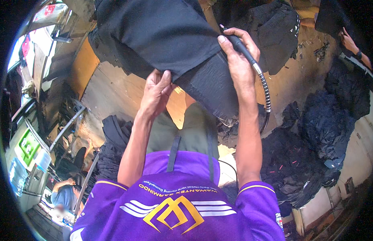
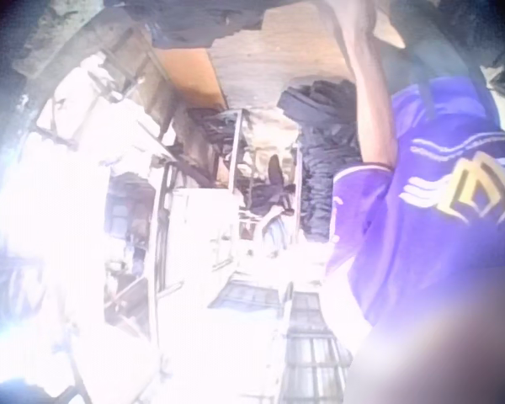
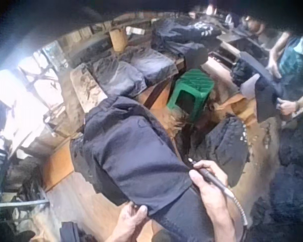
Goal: The person uses a handheld rotary tool to distress the surface of black garments, creating worn patterns and frayed edges. They repeatedly pick up garments from a pile, apply the tool to specific areas, and place the items back down.
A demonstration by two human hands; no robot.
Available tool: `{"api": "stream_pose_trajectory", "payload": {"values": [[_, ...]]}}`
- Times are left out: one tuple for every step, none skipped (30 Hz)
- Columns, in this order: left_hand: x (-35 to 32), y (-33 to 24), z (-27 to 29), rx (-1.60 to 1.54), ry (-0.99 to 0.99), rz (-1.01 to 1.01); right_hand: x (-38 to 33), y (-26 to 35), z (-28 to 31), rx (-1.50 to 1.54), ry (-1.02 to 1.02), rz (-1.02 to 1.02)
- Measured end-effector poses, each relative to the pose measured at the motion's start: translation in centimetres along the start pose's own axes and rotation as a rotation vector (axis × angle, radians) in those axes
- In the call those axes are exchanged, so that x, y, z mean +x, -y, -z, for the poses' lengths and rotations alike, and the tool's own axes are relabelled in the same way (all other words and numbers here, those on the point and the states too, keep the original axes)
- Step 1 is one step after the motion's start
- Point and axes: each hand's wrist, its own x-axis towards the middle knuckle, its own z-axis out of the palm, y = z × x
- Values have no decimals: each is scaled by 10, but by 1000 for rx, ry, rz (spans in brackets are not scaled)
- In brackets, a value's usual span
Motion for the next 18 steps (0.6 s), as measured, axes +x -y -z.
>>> {"api": "stream_pose_trajectory", "payload": {"values": [[4,1,3,30,45,-80,0,0,1,29,19,-29],[5,0,5,101,-20,-143,-1,0,0,94,-3,-82],[6,-4,4,118,-64,-122,-3,1,-1,70,-2,-42],[3,-7,3,115,-102,-138,-6,2,-3,38,-24,-9],[0,-10,1,123,-97,-166,-10,5,-4,4,-51,24],[-4,-12,-2,137,-97,-219,-15,7,-7,-24,-114,19],[-7,-12,-3,232,-158,-258,-23,10,-10,-113,-196,165],[-10,-12,-4,316,-175,-314,-31,15,-7,-231,-222,293],[-12,-10,-5,400,-196,-372,-38,17,-6,-343,-213,442],[-14,-9,-3,579,-204,-438,-51,21,-1,-342,-116,474],[-14,-6,-2,587,-189,-454,-64,22,2,-290,-12,514],[-14,-3,0,593,-195,-463,-79,22,2,-314,85,461],[-13,0,1,601,-201,-474,-87,16,-3,-262,128,551],[-13,2,2,544,-176,-428,-94,11,-7,-225,152,559],[-12,5,3,471,-154,-408,-98,7,-5,-188,184,587],[-12,7,4,401,-134,-388,-102,2,-5,-188,162,563],[-12,8,4,331,-113,-366,-101,0,-1,-231,198,588],[-12,9,3,300,-109,-360,-103,-3,-1,-250,241,619]]}}
